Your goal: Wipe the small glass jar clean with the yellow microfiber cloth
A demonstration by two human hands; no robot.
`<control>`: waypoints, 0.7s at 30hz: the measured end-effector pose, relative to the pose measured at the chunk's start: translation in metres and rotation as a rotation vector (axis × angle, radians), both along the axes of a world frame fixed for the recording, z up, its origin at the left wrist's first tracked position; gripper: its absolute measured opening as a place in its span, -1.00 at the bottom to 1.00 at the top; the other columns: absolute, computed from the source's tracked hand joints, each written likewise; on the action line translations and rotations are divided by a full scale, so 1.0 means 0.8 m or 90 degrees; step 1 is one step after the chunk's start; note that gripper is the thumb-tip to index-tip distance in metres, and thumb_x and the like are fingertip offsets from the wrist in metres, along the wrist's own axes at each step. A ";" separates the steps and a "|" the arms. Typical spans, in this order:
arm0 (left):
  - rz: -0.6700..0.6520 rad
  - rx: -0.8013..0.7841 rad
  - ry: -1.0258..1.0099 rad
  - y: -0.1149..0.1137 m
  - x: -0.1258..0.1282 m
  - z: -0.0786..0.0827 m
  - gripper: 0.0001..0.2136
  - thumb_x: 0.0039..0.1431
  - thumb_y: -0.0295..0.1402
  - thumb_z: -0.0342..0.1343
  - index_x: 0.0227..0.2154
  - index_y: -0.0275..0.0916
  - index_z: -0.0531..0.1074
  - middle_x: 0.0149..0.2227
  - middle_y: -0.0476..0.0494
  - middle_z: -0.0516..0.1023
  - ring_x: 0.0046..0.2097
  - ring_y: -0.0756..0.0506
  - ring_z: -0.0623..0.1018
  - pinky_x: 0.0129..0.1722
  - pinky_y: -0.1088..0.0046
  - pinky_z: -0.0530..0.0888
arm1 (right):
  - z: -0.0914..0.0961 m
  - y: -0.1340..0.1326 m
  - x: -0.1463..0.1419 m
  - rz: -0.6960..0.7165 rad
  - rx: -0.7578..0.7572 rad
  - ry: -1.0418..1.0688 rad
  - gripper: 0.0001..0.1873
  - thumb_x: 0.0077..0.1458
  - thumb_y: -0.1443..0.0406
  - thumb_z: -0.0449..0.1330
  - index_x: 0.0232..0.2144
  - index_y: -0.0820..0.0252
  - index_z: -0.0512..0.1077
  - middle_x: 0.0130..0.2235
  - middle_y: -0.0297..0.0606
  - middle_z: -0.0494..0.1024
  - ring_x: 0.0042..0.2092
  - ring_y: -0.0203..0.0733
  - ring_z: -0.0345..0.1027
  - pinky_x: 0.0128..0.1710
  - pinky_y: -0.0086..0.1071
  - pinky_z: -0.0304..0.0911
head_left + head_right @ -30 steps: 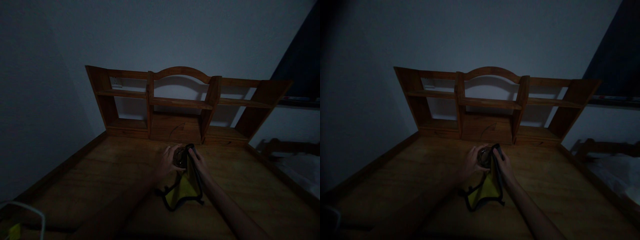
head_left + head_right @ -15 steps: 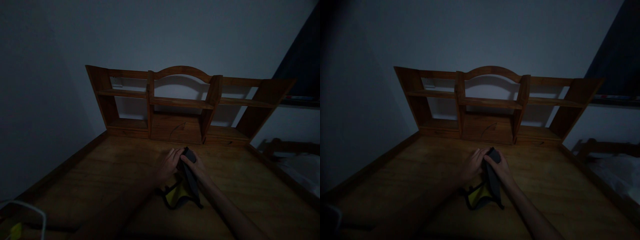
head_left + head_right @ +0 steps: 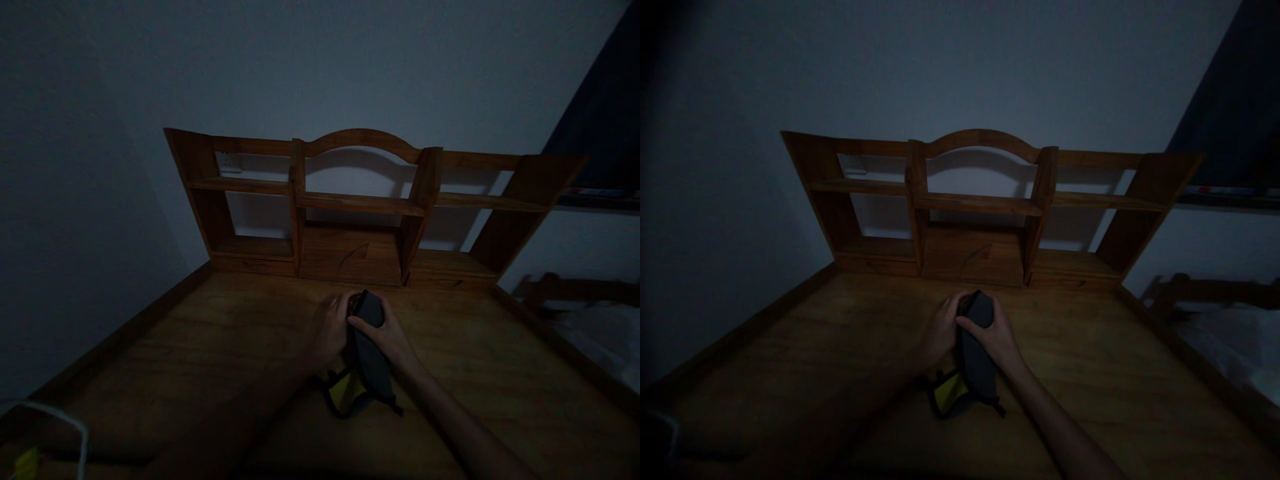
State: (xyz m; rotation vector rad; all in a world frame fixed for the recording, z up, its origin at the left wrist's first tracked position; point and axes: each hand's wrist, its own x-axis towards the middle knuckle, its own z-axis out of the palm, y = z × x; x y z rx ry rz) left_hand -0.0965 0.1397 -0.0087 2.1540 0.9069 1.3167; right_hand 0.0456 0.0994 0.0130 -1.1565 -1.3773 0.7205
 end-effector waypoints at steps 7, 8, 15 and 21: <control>0.015 -0.105 -0.109 -0.002 0.005 0.005 -0.59 0.14 -0.40 0.09 0.07 -0.17 0.23 0.01 -0.16 0.45 0.01 -0.09 0.48 0.00 0.35 0.43 | 0.005 0.000 0.005 0.012 0.010 0.020 -0.30 -0.12 0.12 0.39 0.09 0.09 0.34 0.02 -0.17 0.48 0.01 -0.02 0.38 0.06 -0.13 0.26; 0.013 -0.113 -0.113 -0.002 0.006 0.006 -0.56 0.12 -0.39 0.13 0.07 -0.17 0.23 0.01 -0.16 0.46 0.01 -0.09 0.49 -0.02 0.35 0.44 | 0.006 0.000 0.006 0.020 0.008 0.028 -0.31 -0.11 0.12 0.38 0.09 0.09 0.35 0.02 -0.18 0.48 0.01 -0.02 0.39 0.05 -0.13 0.26; -0.003 -0.145 -0.139 -0.004 0.007 0.005 -0.35 -0.11 -0.43 0.30 0.07 -0.15 0.18 0.02 -0.15 0.45 -0.04 -0.09 0.52 -0.07 0.38 0.47 | 0.004 0.001 0.011 0.023 0.017 0.006 -0.48 0.06 0.11 0.27 0.07 0.09 0.38 0.04 -0.19 0.47 0.01 -0.02 0.38 0.01 -0.17 0.28; -0.030 -0.145 -0.145 -0.002 0.006 0.007 -0.22 -0.29 -0.51 0.35 0.07 -0.18 0.16 0.04 -0.17 0.42 0.02 -0.13 0.48 0.01 0.33 0.44 | 0.003 -0.001 0.015 -0.001 0.038 -0.011 -0.64 0.16 0.08 0.16 -0.08 0.13 0.46 -0.10 -0.24 0.53 -0.08 -0.05 0.39 -0.11 -0.30 0.28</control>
